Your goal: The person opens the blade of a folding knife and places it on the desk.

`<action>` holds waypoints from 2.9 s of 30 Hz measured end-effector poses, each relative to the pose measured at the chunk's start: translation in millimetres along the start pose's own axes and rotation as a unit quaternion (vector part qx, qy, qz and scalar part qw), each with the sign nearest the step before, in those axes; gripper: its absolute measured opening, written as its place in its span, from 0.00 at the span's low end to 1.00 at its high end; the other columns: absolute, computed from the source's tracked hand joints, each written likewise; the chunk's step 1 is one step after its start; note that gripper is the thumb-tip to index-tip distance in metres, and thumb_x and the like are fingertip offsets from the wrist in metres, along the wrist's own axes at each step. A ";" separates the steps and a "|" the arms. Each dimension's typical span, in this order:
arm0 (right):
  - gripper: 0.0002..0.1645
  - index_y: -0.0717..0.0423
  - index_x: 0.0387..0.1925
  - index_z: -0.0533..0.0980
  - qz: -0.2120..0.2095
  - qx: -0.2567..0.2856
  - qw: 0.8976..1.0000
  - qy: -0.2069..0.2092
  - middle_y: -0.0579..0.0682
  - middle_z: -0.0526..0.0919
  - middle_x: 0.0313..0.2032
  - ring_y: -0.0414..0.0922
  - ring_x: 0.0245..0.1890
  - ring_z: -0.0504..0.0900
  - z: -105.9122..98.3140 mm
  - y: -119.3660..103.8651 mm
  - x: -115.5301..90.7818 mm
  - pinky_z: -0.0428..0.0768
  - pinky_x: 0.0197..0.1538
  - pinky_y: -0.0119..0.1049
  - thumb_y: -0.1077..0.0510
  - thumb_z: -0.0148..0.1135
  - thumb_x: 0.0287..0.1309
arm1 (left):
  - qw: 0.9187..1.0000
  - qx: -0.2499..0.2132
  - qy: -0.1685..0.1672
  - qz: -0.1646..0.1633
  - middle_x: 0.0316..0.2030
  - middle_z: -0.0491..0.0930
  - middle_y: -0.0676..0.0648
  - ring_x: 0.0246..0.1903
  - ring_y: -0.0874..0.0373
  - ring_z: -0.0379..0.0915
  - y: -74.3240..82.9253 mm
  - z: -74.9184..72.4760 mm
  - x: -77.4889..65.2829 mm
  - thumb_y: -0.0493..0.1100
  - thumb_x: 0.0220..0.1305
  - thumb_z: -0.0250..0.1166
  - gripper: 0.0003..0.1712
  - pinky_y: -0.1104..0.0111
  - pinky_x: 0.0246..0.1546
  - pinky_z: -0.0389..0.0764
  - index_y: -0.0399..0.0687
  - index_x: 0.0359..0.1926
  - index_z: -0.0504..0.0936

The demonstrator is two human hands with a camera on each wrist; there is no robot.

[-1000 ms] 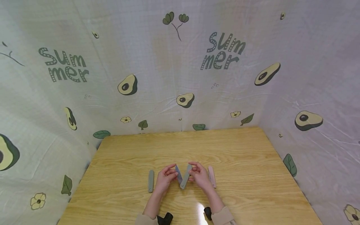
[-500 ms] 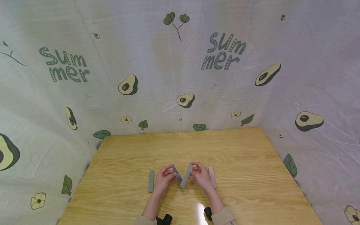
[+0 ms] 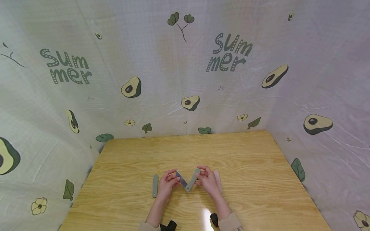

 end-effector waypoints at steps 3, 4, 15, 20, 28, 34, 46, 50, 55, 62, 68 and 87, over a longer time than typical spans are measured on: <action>0.24 0.70 0.61 0.66 0.000 0.008 1.000 0.003 0.54 0.69 0.36 0.47 0.36 0.81 -0.8 0.4 -0.2 0.87 0.43 0.46 0.72 0.55 0.62 | 1.000 -0.004 0.004 -0.004 0.29 0.77 0.48 0.28 0.59 0.78 0.0 -0.2 -0.2 0.23 0.60 0.61 0.25 0.50 0.44 0.84 0.24 0.58 0.68; 0.25 0.70 0.61 0.66 0.001 0.012 1.000 0.005 0.54 0.69 0.37 0.47 0.36 0.81 -1.0 0.6 -0.1 0.87 0.43 0.46 0.73 0.55 0.62 | 1.000 -0.006 0.006 -0.006 0.29 0.77 0.48 0.28 0.59 0.79 0.2 -0.2 -0.3 0.23 0.60 0.61 0.25 0.49 0.44 0.84 0.24 0.58 0.68; 0.24 0.71 0.60 0.65 0.013 0.032 0.999 0.030 0.54 0.71 0.35 0.46 0.33 0.80 -3.0 1.8 -2.1 0.87 0.42 0.43 0.73 0.54 0.63 | 0.999 -0.030 0.010 -0.010 0.28 0.72 0.50 0.28 0.61 0.79 0.7 -0.9 -2.9 0.24 0.60 0.59 0.25 0.56 0.41 0.86 0.24 0.58 0.64; 0.24 0.71 0.59 0.65 0.010 0.038 0.999 0.036 0.54 0.71 0.35 0.45 0.34 0.79 -3.4 3.6 -1.1 0.87 0.41 0.43 0.73 0.54 0.63 | 0.999 -0.037 0.017 -0.013 0.30 0.71 0.49 0.29 0.60 0.78 -0.4 -1.1 -2.8 0.24 0.60 0.59 0.25 0.56 0.41 0.86 0.25 0.58 0.63; 0.23 0.71 0.59 0.63 0.009 0.060 0.997 0.045 0.52 0.71 0.33 0.44 0.35 0.77 -3.3 4.6 0.3 0.87 0.40 0.41 0.74 0.54 0.62 | 0.998 -0.051 0.034 -0.022 0.31 0.71 0.48 0.31 0.60 0.76 -1.2 -1.0 -3.9 0.24 0.61 0.58 0.26 0.61 0.40 0.87 0.28 0.59 0.61; 0.24 0.72 0.59 0.62 0.003 0.078 0.996 0.044 0.54 0.72 0.34 0.43 0.35 0.79 -3.3 3.7 -0.8 0.87 0.40 0.40 0.74 0.54 0.63 | 0.998 -0.050 0.034 -0.011 0.31 0.70 0.49 0.30 0.60 0.77 -1.5 0.0 -4.7 0.25 0.63 0.57 0.23 0.63 0.38 0.87 0.30 0.57 0.61; 0.26 0.70 0.62 0.58 0.011 0.108 0.993 0.043 0.54 0.72 0.38 0.44 0.38 0.82 -4.0 5.4 -2.1 0.86 0.45 0.39 0.72 0.52 0.65 | 0.995 -0.076 0.059 -0.004 0.35 0.71 0.43 0.33 0.58 0.78 -0.8 1.4 -4.9 0.24 0.62 0.56 0.24 0.66 0.37 0.87 0.29 0.56 0.57; 0.26 0.69 0.63 0.57 0.014 0.125 0.991 0.051 0.54 0.72 0.37 0.43 0.38 0.81 -4.2 7.2 -0.9 0.86 0.46 0.39 0.71 0.51 0.66 | 0.994 -0.087 0.065 -0.010 0.35 0.70 0.43 0.33 0.57 0.77 -0.5 2.8 -5.8 0.24 0.63 0.55 0.24 0.65 0.39 0.87 0.30 0.57 0.57; 0.26 0.69 0.64 0.55 0.016 0.137 0.989 0.061 0.55 0.72 0.40 0.43 0.38 0.81 -3.3 6.6 -2.3 0.85 0.47 0.38 0.72 0.48 0.67 | 0.993 -0.098 0.070 -0.007 0.37 0.69 0.41 0.36 0.56 0.75 0.3 5.1 -5.7 0.24 0.64 0.53 0.23 0.62 0.43 0.86 0.32 0.57 0.56; 0.26 0.68 0.65 0.52 0.026 0.143 0.987 0.063 0.59 0.71 0.45 0.43 0.41 0.80 -1.3 5.9 -6.5 0.83 0.51 0.36 0.71 0.46 0.70 | 0.989 -0.121 0.089 -0.002 0.37 0.67 0.42 0.37 0.56 0.78 1.0 8.1 -7.1 0.23 0.64 0.54 0.24 0.63 0.43 0.86 0.31 0.57 0.55; 0.25 0.67 0.64 0.52 0.026 0.172 0.982 0.070 0.56 0.71 0.43 0.42 0.39 0.82 -0.8 6.5 -6.3 0.83 0.50 0.36 0.71 0.46 0.70 | 0.985 -0.136 0.103 0.002 0.36 0.66 0.44 0.37 0.56 0.79 -0.6 10.5 -6.8 0.21 0.64 0.51 0.24 0.64 0.42 0.86 0.30 0.58 0.53; 0.23 0.65 0.61 0.52 0.017 0.245 0.964 0.101 0.51 0.73 0.41 0.41 0.40 0.82 6.3 6.6 -9.4 0.82 0.54 0.39 0.71 0.46 0.69 | 0.973 -0.179 0.143 0.017 0.42 0.64 0.40 0.41 0.53 0.74 -1.5 19.5 -13.4 0.23 0.67 0.49 0.23 0.61 0.51 0.82 0.32 0.59 0.51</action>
Point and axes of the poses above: each hand's wrist, its own x-axis towards the middle knuckle, its own z-axis out of the palm, y = z × x, the point moved 3 cm from there along x, towards the middle knuckle
